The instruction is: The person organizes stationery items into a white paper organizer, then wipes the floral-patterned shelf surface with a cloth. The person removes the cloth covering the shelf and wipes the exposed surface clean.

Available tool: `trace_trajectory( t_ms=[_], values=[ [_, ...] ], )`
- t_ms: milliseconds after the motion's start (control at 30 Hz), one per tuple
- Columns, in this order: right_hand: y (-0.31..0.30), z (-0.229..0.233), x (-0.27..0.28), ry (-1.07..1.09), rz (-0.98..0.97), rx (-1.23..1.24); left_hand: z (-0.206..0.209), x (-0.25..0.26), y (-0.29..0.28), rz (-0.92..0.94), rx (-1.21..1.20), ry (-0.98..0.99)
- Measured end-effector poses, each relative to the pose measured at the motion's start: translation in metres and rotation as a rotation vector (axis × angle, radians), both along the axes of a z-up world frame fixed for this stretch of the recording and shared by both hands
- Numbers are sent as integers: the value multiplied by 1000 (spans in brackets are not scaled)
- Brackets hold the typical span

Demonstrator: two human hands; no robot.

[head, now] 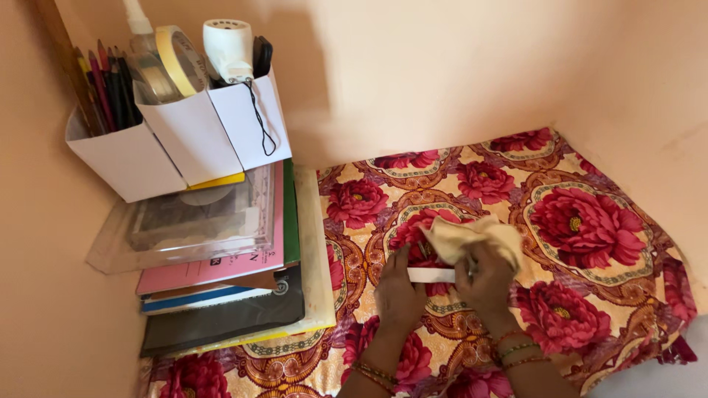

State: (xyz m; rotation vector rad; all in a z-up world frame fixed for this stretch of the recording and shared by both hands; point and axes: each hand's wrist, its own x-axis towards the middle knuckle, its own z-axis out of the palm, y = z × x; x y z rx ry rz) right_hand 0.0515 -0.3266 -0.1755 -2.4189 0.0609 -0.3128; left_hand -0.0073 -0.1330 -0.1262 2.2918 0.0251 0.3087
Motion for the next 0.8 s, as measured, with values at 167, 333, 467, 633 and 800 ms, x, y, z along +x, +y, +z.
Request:
trace_trajectory(
  t_ms=[167, 333, 467, 633, 800],
  values=[
    [15, 36, -5, -229, -26, -314, -1, -2, 0, -2, -44, -74],
    [34, 76, -26, -69, 287, -358, 2, 1, 0, 47, -118, -62],
    [40, 82, -18, -16, 310, -564, 2, 2, 0, 92, -212, -26],
    [37, 52, 31, 73, 261, -624, 0, 4, -4, 123, -213, -44],
    [1, 31, 79, 192, 16, 45, 1, 4, -3, 126, -173, -32]
  ],
)
